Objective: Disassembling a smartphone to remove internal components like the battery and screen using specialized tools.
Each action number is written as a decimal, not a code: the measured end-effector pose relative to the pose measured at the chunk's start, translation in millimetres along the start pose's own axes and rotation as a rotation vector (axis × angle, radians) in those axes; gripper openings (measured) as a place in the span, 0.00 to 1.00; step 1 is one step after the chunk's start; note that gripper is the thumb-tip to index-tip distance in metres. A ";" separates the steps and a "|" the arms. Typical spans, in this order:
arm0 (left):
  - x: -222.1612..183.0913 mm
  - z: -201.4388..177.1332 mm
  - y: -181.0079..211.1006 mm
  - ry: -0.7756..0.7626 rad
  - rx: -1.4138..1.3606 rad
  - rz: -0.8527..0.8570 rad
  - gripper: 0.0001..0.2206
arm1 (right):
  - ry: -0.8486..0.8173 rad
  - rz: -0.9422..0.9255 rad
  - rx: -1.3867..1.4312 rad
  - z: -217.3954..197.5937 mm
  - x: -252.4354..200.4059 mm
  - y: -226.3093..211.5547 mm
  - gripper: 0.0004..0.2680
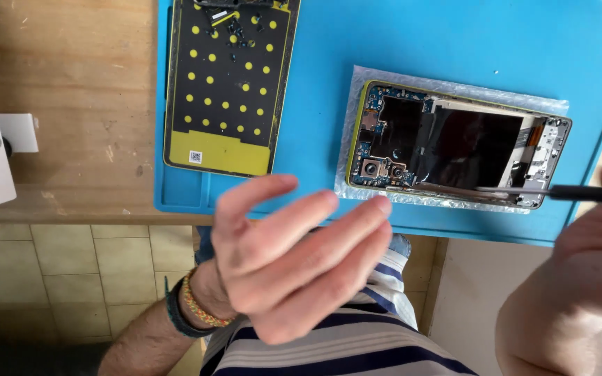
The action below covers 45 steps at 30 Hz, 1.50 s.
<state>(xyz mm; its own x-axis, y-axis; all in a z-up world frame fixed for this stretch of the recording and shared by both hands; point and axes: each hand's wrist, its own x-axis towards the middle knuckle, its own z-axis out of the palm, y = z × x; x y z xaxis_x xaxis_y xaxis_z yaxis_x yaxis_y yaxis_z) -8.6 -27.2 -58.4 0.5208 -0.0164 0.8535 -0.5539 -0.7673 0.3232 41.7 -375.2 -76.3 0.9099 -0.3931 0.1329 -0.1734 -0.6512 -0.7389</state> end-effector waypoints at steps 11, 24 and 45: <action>-2.8 -13.0 -13.3 -0.139 0.219 -0.068 0.05 | -0.280 -0.788 0.410 70.4 -22.6 -93.2 0.26; -7.1 -11.1 -14.5 -0.150 0.223 -0.070 0.05 | -0.312 -0.764 0.248 69.2 -29.8 -107.7 0.22; 8.7 -12.2 -8.8 -0.177 0.100 -0.152 0.01 | -0.581 -0.580 0.045 15.6 -21.2 -111.6 0.15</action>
<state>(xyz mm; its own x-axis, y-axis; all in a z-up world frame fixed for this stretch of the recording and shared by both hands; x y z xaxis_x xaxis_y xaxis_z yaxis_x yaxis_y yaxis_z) -7.1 -12.7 -48.8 0.7036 -0.0011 0.7106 -0.3981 -0.8289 0.3930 47.7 -284.1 -7.0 0.9023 0.4051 0.1476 0.3887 -0.6161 -0.6850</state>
